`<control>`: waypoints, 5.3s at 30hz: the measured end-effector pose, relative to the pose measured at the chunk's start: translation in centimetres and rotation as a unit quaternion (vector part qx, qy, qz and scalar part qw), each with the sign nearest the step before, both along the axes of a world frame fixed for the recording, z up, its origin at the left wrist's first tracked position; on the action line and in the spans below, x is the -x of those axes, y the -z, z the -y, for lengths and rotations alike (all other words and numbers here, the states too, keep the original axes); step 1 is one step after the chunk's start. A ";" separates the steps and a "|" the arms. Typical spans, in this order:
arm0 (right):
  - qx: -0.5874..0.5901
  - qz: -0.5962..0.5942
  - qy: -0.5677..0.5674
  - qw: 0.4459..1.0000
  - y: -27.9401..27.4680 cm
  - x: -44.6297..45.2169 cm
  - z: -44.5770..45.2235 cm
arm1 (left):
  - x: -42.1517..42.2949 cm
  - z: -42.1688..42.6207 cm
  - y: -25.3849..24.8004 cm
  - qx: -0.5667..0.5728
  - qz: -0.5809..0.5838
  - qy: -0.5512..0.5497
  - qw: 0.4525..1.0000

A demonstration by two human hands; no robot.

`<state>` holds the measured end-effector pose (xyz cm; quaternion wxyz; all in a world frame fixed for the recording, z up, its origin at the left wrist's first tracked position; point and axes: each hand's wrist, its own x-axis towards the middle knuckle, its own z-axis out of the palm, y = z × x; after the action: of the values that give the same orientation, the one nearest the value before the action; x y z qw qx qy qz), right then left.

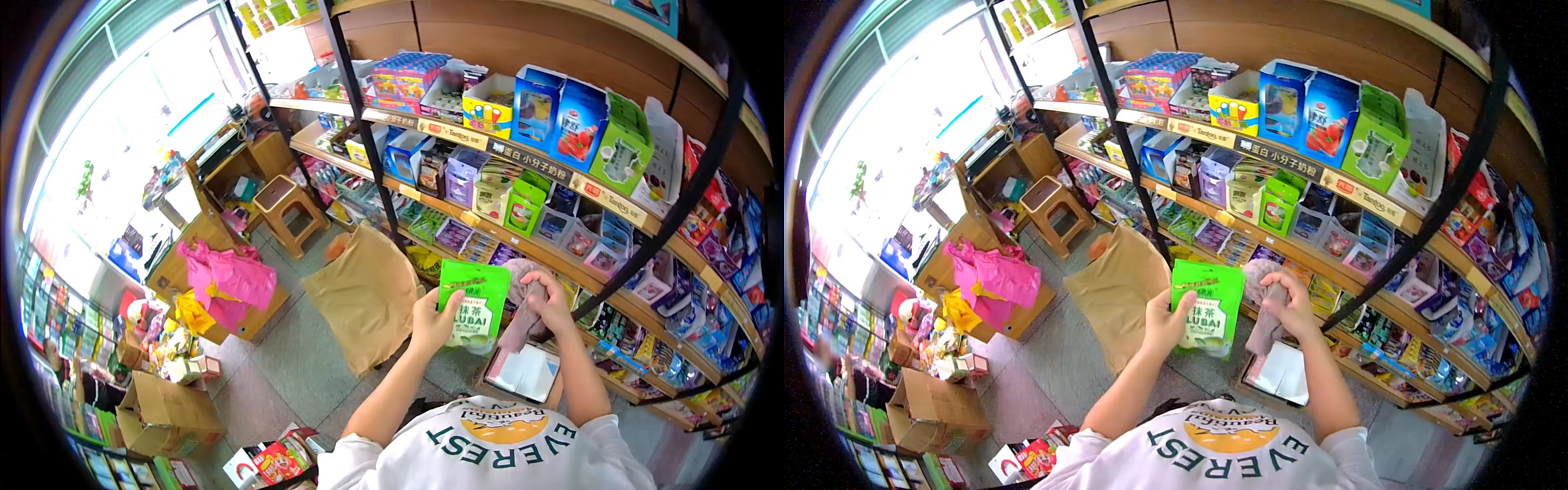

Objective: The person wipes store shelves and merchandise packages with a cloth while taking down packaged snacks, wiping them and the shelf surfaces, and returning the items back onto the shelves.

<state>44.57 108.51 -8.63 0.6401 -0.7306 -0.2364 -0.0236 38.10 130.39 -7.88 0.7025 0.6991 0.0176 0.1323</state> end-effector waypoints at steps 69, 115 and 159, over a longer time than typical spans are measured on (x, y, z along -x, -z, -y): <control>-0.049 -0.077 0.130 0.987 -3.9 -21.2 -18.8 | -29.4 -16.0 4.1 0.411 -0.069 0.301 0.858; -0.168 -0.176 0.410 0.879 1.5 14.3 7.4 | -4.4 16.6 -0.9 -0.046 0.075 0.476 0.875; 0.021 -0.110 -0.136 0.984 4.0 -5.5 -14.3 | 1.0 -8.9 5.0 0.207 0.054 -0.049 0.976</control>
<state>50.03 122.82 -12.63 0.6441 -0.7031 -0.2619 0.1491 37.06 139.29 -12.92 0.8246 0.5282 0.0411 0.1981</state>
